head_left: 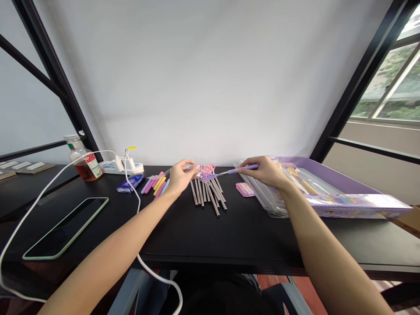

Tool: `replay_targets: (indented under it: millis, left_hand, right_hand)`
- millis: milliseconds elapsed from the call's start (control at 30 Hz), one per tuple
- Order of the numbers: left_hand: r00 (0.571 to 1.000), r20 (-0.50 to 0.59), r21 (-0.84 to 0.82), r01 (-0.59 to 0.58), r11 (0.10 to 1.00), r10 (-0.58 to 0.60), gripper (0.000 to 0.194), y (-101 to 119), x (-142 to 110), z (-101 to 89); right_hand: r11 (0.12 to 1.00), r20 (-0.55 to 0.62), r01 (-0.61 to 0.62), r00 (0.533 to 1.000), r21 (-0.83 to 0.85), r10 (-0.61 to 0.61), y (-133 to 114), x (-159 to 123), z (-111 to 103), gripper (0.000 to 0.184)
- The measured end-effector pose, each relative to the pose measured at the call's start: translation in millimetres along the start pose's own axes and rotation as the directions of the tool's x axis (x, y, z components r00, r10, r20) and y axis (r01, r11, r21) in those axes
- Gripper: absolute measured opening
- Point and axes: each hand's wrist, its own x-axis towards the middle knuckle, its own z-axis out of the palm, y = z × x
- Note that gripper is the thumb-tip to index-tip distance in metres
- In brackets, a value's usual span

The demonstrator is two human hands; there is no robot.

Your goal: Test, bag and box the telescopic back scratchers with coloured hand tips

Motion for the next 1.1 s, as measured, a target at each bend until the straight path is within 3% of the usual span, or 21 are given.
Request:
replay_targets:
  millis: [433,700,1100]
  left_hand:
    - [1.0,-0.023,0.021,-0.017,1.0,0.017,0.036,2.5,1.0,-1.7]
    - [1.0,-0.015,0.022,-0.014,1.0,0.015,0.033,3.8,-2.9,0.7]
    - [0.999,-0.037,-0.001,-0.025,1.0,0.025,0.036,6.1,-2.4,0.6]
  right_hand:
    - [0.998,-0.018,-0.052,0.998,0.04,0.052,-8.0,-2.8,-2.7,0.05]
    - [0.996,0.086,-0.056,0.995,0.063,0.05,-11.4,-4.5,-3.4,0.052]
    - [0.994,0.072,-0.099,0.993,0.045,0.095,-12.1,-5.4,-6.7,0.054]
